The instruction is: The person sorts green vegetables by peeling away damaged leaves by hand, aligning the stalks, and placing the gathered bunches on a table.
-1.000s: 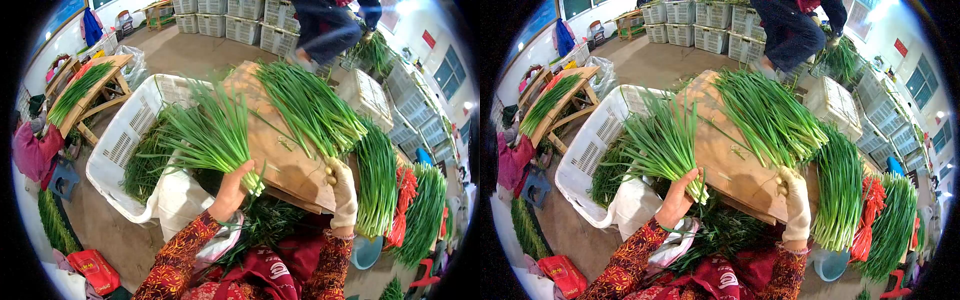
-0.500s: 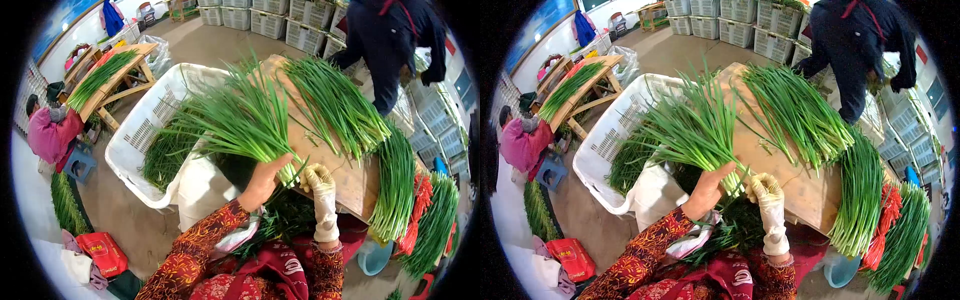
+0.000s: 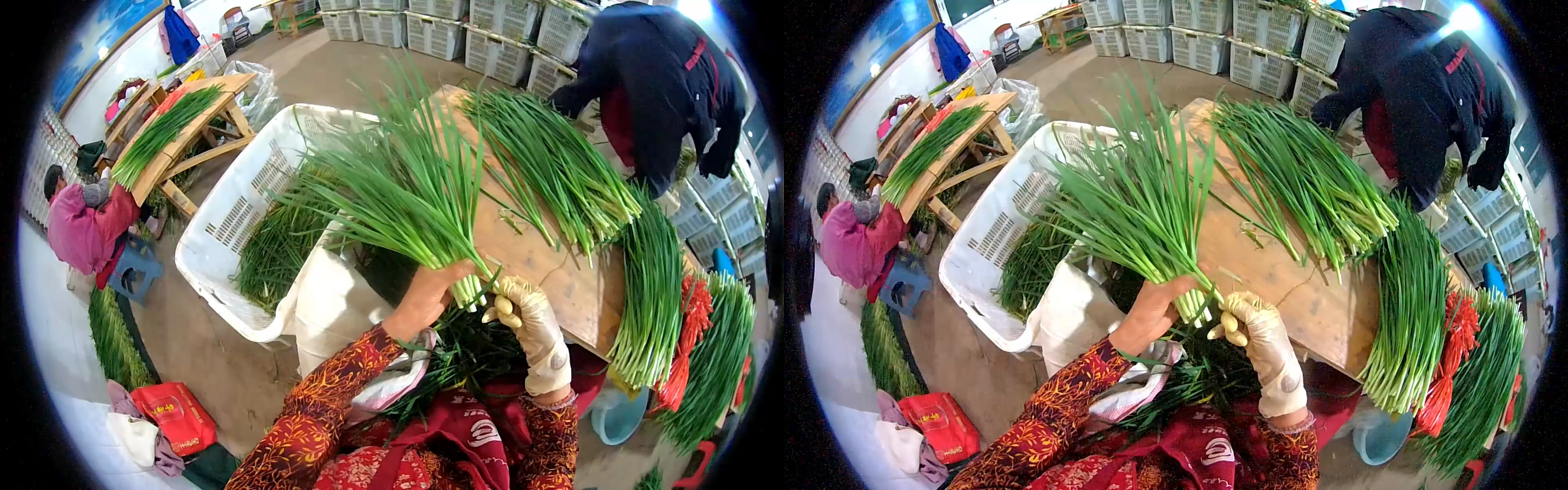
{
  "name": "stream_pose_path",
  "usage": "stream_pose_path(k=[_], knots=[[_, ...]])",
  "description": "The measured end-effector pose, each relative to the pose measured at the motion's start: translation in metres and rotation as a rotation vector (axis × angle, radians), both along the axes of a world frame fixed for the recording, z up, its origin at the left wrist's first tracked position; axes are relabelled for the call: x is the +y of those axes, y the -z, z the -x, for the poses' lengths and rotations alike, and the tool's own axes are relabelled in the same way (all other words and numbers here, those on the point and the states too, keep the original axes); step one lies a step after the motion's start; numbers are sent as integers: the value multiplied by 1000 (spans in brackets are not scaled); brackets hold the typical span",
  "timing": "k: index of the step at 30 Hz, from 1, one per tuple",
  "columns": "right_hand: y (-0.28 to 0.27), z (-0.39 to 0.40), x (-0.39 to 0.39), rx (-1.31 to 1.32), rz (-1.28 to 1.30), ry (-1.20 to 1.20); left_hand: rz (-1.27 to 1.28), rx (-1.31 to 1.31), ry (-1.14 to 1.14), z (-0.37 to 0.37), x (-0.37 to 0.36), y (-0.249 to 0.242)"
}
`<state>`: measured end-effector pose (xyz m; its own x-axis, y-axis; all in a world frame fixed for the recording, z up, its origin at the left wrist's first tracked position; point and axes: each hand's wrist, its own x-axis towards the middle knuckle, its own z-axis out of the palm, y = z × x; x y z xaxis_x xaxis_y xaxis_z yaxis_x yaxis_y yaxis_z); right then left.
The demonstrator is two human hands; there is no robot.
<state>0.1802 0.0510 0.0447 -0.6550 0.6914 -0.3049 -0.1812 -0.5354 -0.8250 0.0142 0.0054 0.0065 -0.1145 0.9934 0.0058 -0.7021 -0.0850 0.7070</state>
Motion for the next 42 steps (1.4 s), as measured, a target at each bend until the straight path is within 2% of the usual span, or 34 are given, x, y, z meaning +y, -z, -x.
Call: stream_pose_path(k=[2, 3, 5, 6, 9, 10, 12, 13, 15, 17, 19, 21, 22, 23, 25, 27, 30, 33, 34, 39, 41, 42], knots=[[-14, 3, -5, -234, -161, 79, 39, 22, -72, -2, 1, 1], [-12, 8, -5, -233, -160, 81, 40, 23, -70, -4, 1, 0], [-4, 17, -5, -323, -669, 257, 74, 6, -84, -9, -1, -3], [-12, 18, -4, -453, -709, 218, 75, 8, -79, -12, -1, -4], [-3, 21, -2, -447, -800, 279, 110, 0, -159, -15, -1, -12], [-3, 21, -2, -446, -801, 274, 144, -9, -147, -14, -4, -18], [-3, 18, -6, -213, -660, 373, 182, -20, -142, -7, -5, -20], [-5, 16, -8, -210, -659, 366, 181, -49, -79, -2, -4, -17], [-12, 8, -16, -161, -508, 241, 178, -81, -24, 1, -5, -17], [-6, -18, -30, -199, -385, 195, 203, -21, -104, -5, -6, -21], [5, -45, -31, -78, -318, 5, 176, 10, -178, 0, -2, -11], [11, -67, -35, -352, -154, -237, 192, -115, -129, 20, 2, -13], [20, -67, -32, -624, -258, -326, 158, -132, -111, 24, 5, -16], [28, -62, -33, -881, -637, -199, 158, -132, -107, 21, 4, -18], [24, -41, -18, -602, -545, 73, 162, -191, -96, 10, 6, -23], [4, -13, -9, -430, -574, 210, 110, -184, -71, -1, 4, -22], [-12, 24, -3, -151, -432, 204, 141, -222, -77, -12, 2, -17], [-12, 32, -1, -125, -362, 218, 162, -239, -78, -16, 2, -16], [-4, 34, -1, -201, -460, 281, 162, -239, -86, -16, 2, -15], [-3, 18, -2, -233, -388, 223, 194, -231, -79, -18, 0, -22], [-13, 4, -7, -364, -533, 80, 203, -237, -131, -4, 4, -26], [-17, -8, -11, -290, -513, -59, 159, -198, -187, 6, 7, -32]])
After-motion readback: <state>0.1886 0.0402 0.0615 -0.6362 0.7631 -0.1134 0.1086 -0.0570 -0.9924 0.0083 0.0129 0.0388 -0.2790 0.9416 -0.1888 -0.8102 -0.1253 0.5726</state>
